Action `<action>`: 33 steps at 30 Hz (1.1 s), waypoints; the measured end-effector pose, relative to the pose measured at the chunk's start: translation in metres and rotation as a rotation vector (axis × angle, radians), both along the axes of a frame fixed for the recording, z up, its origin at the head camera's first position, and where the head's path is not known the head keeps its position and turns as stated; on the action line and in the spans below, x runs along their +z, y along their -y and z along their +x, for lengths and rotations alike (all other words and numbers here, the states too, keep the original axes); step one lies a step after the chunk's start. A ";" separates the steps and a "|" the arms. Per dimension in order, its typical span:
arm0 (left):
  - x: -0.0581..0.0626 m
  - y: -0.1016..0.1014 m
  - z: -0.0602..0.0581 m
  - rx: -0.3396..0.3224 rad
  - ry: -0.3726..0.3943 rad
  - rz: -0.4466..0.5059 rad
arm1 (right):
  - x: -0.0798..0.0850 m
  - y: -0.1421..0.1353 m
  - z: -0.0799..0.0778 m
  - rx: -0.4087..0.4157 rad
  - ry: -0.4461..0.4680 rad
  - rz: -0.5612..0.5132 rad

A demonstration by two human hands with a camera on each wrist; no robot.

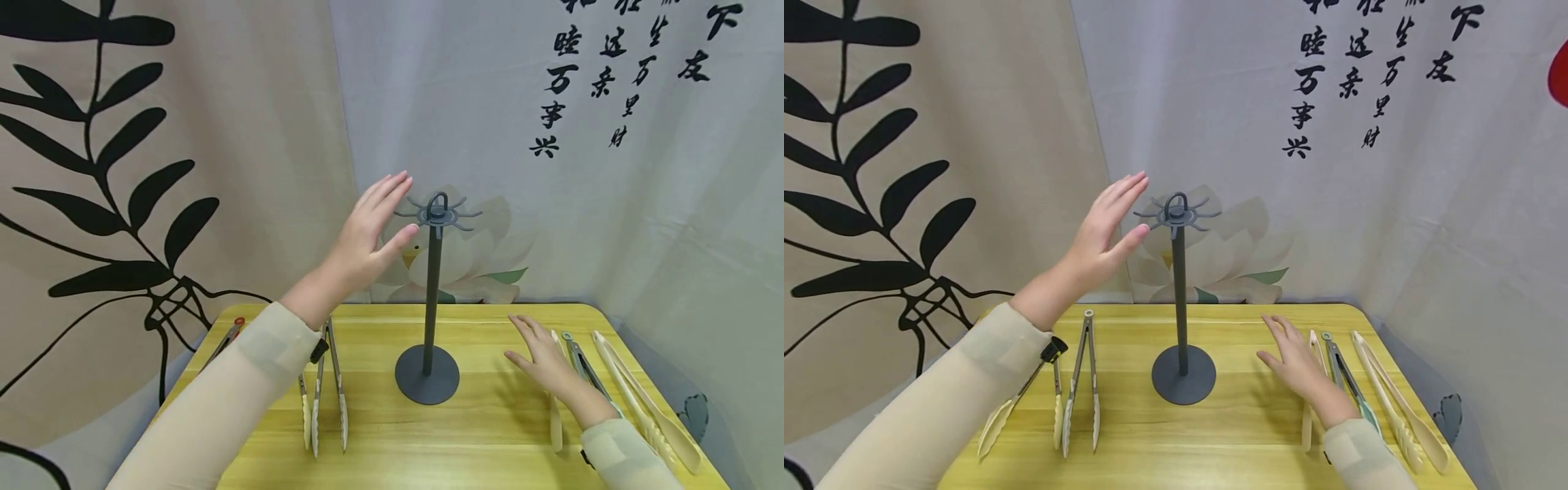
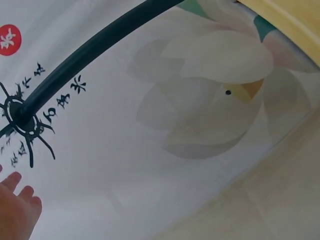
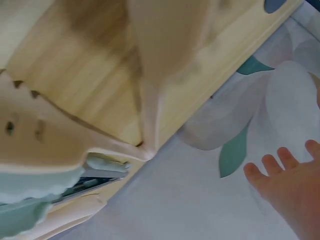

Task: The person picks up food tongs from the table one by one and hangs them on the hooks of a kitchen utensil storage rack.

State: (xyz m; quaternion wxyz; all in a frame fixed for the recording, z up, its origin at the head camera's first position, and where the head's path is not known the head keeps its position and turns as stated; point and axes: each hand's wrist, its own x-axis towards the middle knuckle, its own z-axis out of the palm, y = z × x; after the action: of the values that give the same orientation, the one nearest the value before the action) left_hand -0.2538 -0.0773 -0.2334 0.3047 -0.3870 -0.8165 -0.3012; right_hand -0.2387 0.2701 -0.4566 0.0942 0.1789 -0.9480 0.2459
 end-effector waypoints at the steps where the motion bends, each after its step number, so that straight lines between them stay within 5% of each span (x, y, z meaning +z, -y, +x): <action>1: 0.003 -0.001 0.001 0.001 -0.004 -0.019 | -0.002 -0.002 0.000 -0.006 0.005 0.017; 7: 0.016 -0.010 0.000 0.007 0.029 -0.132 | -0.009 -0.013 0.001 -0.056 0.076 0.065; 20: 0.023 -0.024 -0.004 0.029 0.166 -0.236 | -0.022 -0.028 0.000 -0.094 0.182 0.080; 33: 0.026 -0.024 -0.005 0.029 0.199 -0.252 | -0.029 -0.038 -0.008 -0.112 0.152 0.089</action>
State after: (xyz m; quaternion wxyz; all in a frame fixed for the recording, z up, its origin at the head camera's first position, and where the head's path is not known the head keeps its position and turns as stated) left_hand -0.2586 -0.0528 -0.2071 0.1757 -0.3787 -0.8794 -0.2286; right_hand -0.2465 0.3077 -0.4860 0.0277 0.1107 -0.9709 0.2106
